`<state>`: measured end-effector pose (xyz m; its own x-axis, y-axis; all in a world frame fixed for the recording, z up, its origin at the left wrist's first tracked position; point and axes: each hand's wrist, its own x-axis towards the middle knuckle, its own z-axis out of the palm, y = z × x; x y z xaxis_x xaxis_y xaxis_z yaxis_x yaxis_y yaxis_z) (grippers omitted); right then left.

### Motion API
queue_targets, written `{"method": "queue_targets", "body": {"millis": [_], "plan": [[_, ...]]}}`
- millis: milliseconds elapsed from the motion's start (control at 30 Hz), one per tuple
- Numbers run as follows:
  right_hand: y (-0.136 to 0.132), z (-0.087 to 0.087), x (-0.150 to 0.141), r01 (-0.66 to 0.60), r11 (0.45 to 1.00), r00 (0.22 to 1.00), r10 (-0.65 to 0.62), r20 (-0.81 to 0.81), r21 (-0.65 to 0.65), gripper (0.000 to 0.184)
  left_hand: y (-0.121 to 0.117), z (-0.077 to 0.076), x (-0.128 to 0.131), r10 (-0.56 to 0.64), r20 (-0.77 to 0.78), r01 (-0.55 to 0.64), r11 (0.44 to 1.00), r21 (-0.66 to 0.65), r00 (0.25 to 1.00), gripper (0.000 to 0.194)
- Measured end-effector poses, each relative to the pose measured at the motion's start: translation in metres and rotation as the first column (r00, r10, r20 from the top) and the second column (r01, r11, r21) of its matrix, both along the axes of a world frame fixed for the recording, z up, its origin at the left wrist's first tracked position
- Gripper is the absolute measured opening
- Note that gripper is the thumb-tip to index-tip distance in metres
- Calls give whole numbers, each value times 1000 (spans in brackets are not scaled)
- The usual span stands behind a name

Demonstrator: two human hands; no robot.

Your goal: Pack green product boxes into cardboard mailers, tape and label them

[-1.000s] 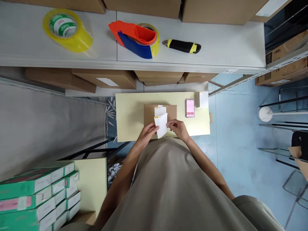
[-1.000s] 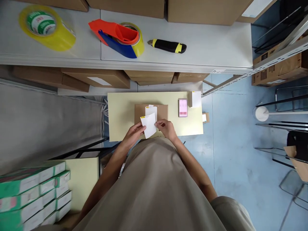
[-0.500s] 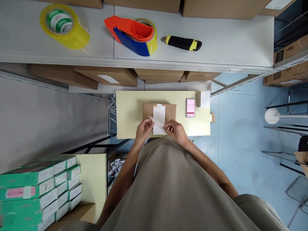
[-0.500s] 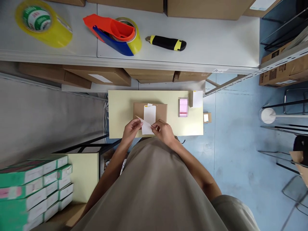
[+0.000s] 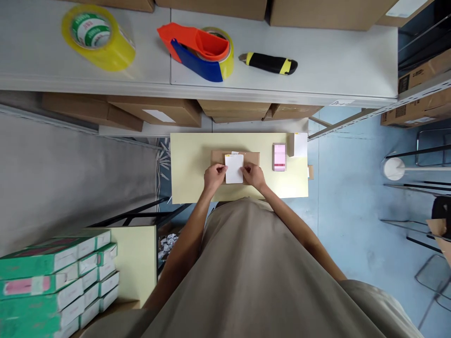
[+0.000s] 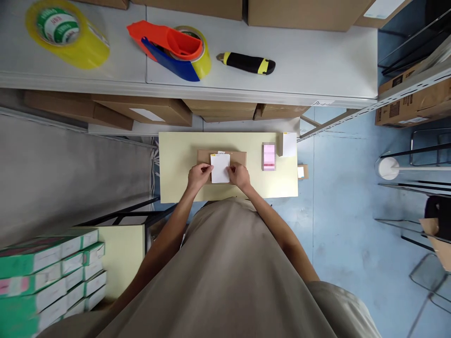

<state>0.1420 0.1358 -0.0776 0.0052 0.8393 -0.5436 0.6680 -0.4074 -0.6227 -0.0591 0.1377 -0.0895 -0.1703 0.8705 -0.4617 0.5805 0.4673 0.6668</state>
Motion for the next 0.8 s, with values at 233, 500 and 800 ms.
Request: {"method": "queue_targets", "body": {"millis": [233, 500, 800], "plan": [[1, -1, -6, -34, 999, 993, 35, 116, -3, 16, 8, -4, 5, -66, -68, 61, 996, -62, 996, 21], [6, -1, -10, -30, 999, 983, 36, 179, -36, 18, 9, -3, 8, -83, -102, 77, 995, -67, 991, 23], [11, 3, -16, -45, 994, 963, 71, 261, -102, 21, 20, 6, 12, -157, -208, 121, 977, -176, 965, 24]]}}
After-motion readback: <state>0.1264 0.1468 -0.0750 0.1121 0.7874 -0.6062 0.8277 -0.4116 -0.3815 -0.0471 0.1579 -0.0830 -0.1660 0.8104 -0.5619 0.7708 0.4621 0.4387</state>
